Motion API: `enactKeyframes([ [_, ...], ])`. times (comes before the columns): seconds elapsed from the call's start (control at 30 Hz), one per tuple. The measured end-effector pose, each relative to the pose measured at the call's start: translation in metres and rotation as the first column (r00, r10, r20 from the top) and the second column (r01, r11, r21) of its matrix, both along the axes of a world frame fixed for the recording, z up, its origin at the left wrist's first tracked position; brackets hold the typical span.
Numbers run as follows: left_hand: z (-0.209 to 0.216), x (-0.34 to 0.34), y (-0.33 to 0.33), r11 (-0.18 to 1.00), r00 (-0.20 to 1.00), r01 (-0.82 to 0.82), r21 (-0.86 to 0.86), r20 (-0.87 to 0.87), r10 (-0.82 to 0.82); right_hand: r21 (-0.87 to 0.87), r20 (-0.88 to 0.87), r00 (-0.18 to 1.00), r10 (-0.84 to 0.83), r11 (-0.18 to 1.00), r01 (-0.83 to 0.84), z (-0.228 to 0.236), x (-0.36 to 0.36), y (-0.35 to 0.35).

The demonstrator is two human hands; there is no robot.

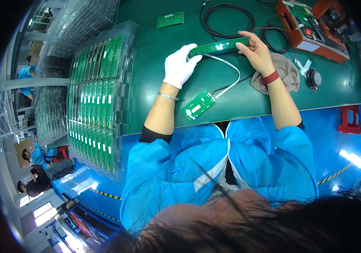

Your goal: Connecting LED strips to a power source to verify they illuminate correctly and checking for any defects.

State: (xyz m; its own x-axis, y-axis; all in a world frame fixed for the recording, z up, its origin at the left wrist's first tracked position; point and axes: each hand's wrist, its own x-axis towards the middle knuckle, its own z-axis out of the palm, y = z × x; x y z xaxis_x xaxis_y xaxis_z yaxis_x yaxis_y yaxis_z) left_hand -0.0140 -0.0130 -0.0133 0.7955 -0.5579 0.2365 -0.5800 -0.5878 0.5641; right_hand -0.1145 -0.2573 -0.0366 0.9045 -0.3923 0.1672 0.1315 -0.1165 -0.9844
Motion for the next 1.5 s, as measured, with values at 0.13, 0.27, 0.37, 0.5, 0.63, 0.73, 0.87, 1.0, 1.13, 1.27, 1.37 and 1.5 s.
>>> enactKeyframes([
  [0.13,-0.002,0.001,0.0,0.995,1.0,0.017,-0.097,0.001,-0.017,-0.364,-0.015,0.969,-0.245,0.904,0.223,0.016,-0.007,-0.013],
  [0.27,-0.011,0.001,-0.002,0.985,0.998,0.058,-0.164,0.003,-0.058,-0.518,0.145,0.923,-0.356,0.768,0.377,0.047,-0.04,-0.032],
  [0.37,-0.012,0.003,0.0,0.99,1.0,0.023,-0.141,0.015,-0.021,-0.584,0.276,0.891,-0.361,0.673,0.454,0.066,-0.076,-0.056],
  [0.5,-0.015,0.009,0.008,0.986,0.998,0.032,-0.164,0.061,-0.023,-0.801,-0.002,0.797,-0.604,0.478,0.36,0.063,-0.136,-0.114],
  [0.63,-0.003,0.009,0.002,0.993,1.0,0.003,-0.118,-0.011,-0.004,-0.941,0.006,0.759,-0.651,0.252,0.224,0.028,-0.179,-0.146],
  [0.73,-0.005,0.008,0.005,0.992,1.0,-0.007,-0.127,-0.014,0.005,-0.96,-0.06,0.74,-0.67,0.241,0.14,0.026,-0.183,-0.147],
  [0.87,-0.008,0.008,0.005,0.99,1.0,0.017,-0.142,0.027,-0.013,-0.921,-0.262,0.672,-0.693,0.387,0.039,0.025,-0.182,-0.14],
  [1.0,-0.005,0.004,0.004,0.992,0.999,-0.014,-0.128,-0.03,0.01,-0.87,-0.245,0.67,-0.701,0.464,0.167,0.017,-0.189,-0.142],
  [1.13,-0.001,0.002,0.006,0.983,1.0,-0.002,-0.182,-0.015,-0.001,-0.791,-0.161,0.699,-0.697,0.515,0.331,0.014,-0.193,-0.133],
  [1.27,-0.001,0.004,0.005,0.985,1.0,-0.003,-0.173,-0.01,0.001,-0.812,-0.124,0.704,-0.7,0.479,0.334,0.009,-0.192,-0.135],
  [1.37,-0.001,0.006,0.003,0.989,1.0,-0.011,-0.147,-0.005,0.011,-0.86,-0.112,0.708,-0.697,0.425,0.282,0.011,-0.187,-0.139],
  [1.5,-0.001,0.006,0.003,0.987,1.0,-0.014,-0.16,-0.007,0.013,-0.901,-0.295,0.601,-0.743,0.425,0.082,0.028,-0.174,-0.134],
])
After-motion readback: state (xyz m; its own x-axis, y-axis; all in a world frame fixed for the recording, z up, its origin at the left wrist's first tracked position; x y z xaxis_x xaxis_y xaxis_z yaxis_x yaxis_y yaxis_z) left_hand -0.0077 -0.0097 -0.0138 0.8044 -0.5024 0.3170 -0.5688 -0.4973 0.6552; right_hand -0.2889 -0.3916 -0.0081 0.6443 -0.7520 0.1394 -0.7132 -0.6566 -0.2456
